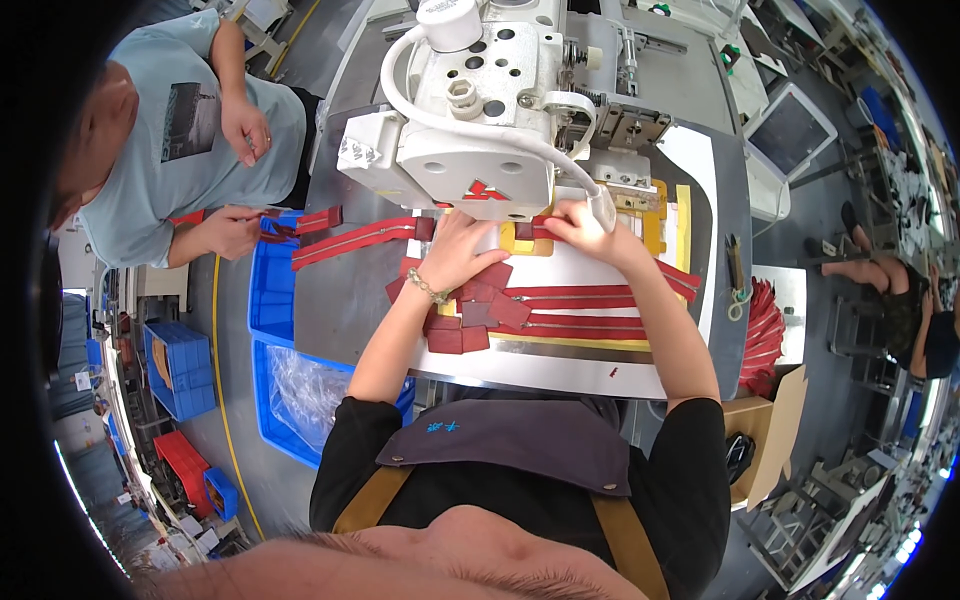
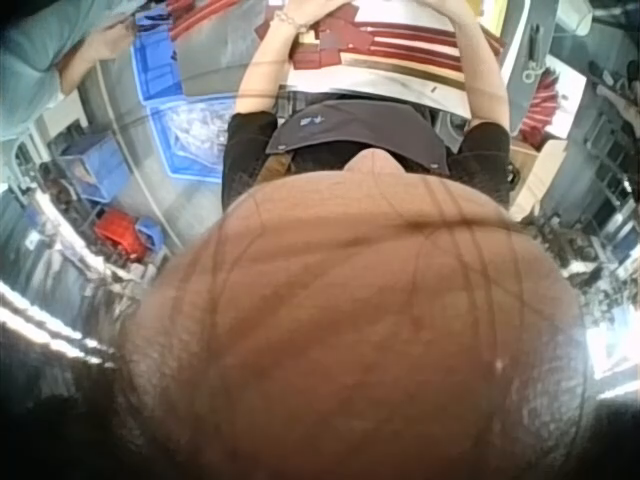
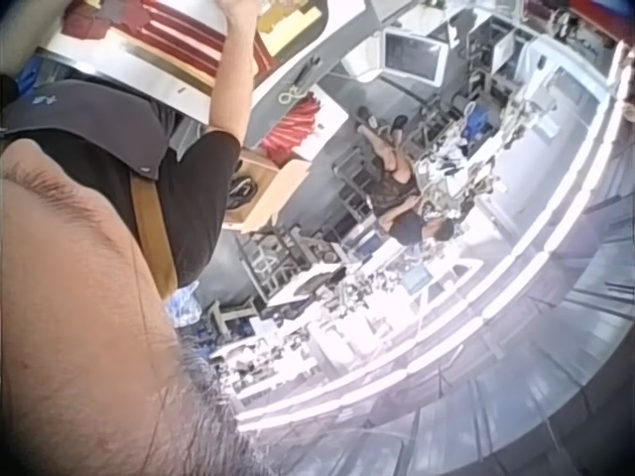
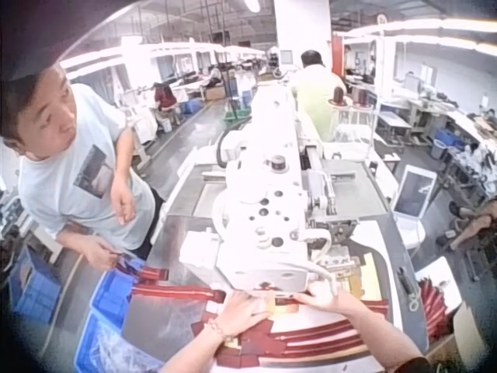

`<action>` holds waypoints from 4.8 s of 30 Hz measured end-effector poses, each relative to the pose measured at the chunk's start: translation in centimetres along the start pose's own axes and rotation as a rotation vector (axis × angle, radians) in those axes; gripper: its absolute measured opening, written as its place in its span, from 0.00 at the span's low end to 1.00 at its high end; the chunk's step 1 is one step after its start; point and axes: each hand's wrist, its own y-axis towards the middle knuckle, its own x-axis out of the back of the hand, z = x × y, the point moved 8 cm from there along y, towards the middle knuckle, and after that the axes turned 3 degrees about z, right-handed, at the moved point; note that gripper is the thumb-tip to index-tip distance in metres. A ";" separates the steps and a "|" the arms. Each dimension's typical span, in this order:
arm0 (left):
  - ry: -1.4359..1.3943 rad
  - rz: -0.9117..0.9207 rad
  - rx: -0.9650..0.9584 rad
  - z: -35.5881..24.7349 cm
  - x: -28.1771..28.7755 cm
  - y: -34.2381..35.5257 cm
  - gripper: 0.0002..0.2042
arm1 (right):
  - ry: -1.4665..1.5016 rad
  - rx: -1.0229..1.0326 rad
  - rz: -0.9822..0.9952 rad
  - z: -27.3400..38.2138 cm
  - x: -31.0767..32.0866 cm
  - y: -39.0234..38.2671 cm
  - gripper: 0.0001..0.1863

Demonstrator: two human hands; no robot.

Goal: The recorder is sewing small leather patches onto long straps using an industrial sewing machine.

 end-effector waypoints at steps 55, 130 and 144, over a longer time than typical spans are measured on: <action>0.027 0.278 -0.034 -1.5 0.1 0.9 0.29 | -0.765 0.585 -0.509 12.0 -3.0 -9.7 0.05; 0.171 -0.359 0.085 5.2 12.0 -4.8 0.08 | 0.802 0.117 0.446 5.8 -14.3 -10.8 0.21; -0.181 0.005 0.643 6.8 5.9 -15.3 0.20 | 0.750 0.138 0.519 6.9 -16.0 -11.1 0.20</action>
